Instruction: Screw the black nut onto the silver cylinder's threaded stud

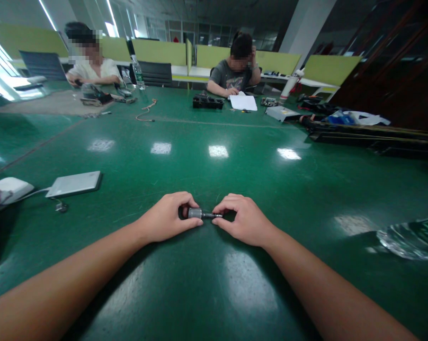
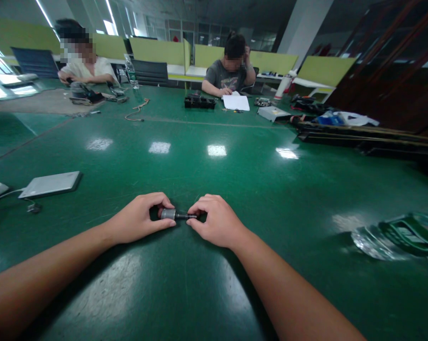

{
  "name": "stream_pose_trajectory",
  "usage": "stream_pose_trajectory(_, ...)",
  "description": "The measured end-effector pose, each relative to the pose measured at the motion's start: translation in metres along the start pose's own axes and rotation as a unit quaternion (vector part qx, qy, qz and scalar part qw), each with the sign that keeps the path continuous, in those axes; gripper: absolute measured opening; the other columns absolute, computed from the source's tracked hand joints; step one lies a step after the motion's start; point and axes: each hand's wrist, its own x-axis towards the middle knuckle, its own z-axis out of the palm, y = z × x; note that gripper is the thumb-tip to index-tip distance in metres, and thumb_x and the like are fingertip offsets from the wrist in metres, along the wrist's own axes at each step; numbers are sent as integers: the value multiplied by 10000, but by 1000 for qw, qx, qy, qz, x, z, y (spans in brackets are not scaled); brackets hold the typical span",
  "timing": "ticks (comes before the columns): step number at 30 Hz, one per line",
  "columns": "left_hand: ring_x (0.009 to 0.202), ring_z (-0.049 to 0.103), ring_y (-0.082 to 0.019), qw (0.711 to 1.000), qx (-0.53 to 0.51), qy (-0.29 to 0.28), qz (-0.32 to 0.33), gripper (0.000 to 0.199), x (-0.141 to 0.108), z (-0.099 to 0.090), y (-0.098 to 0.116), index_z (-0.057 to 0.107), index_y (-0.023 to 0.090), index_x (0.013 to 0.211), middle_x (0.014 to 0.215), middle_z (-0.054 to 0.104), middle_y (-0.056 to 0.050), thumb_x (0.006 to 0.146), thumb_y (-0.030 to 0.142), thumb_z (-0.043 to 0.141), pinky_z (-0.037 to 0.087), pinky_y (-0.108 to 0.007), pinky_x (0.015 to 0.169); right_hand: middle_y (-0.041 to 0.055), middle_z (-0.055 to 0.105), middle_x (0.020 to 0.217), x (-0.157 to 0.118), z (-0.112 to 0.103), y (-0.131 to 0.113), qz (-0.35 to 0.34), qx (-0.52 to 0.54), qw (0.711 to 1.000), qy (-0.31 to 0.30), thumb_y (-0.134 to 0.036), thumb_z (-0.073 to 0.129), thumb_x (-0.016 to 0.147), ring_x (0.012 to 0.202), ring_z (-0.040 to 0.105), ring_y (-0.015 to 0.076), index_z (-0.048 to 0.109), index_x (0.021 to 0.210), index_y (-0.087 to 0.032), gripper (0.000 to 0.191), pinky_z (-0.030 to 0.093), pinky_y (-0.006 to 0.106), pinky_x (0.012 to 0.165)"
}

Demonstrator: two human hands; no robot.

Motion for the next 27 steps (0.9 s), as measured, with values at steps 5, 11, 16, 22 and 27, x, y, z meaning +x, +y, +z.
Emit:
stream_pose_trajectory(5, 732, 589, -165, 1000, -4, 0, 2, 255, 0, 0, -1, 655, 177, 904, 823, 645, -8, 790, 397, 716, 429, -270, 657, 2, 680, 734, 0, -1, 2, 3, -4, 1000, 2, -160, 745, 736, 728, 587, 151, 715, 790, -193, 70, 431, 308, 731)
stream_pose_trajectory(11, 719, 592, -160, 1000, -12, 3, -1, 251, 0, -1, 0, 662, 181, 895, 801, 644, -3, 792, 405, 715, 433, -267, 655, 9, 701, 741, -1, -9, 10, 4, -19, 1000, 3, -170, 759, 716, 728, 610, 158, 737, 776, -205, 72, 445, 310, 729)
stream_pose_trajectory(16, 711, 589, -162, 1000, -6, 7, -11, 262, 0, 0, 1, 660, 178, 892, 794, 644, -8, 790, 413, 715, 436, -271, 649, 17, 697, 722, -1, -18, 20, 46, -28, 998, 10, -165, 745, 709, 697, 608, 156, 742, 748, -198, 51, 454, 299, 683)
stream_pose_trajectory(22, 700, 591, -160, 1000, -7, 10, -13, 257, 0, 0, 2, 658, 177, 886, 781, 648, -11, 792, 411, 709, 437, -265, 637, 15, 696, 718, -1, -18, 18, 37, -23, 999, 13, -174, 740, 713, 693, 611, 150, 739, 738, -198, 35, 458, 296, 687)
stream_pose_trajectory(27, 687, 592, -161, 1000, -5, 12, -10, 256, 0, 0, 2, 659, 175, 880, 770, 647, -10, 790, 408, 712, 439, -265, 632, 19, 704, 734, -1, -17, 15, 21, -28, 999, 5, -171, 742, 720, 710, 622, 159, 741, 750, -200, 42, 458, 306, 700)
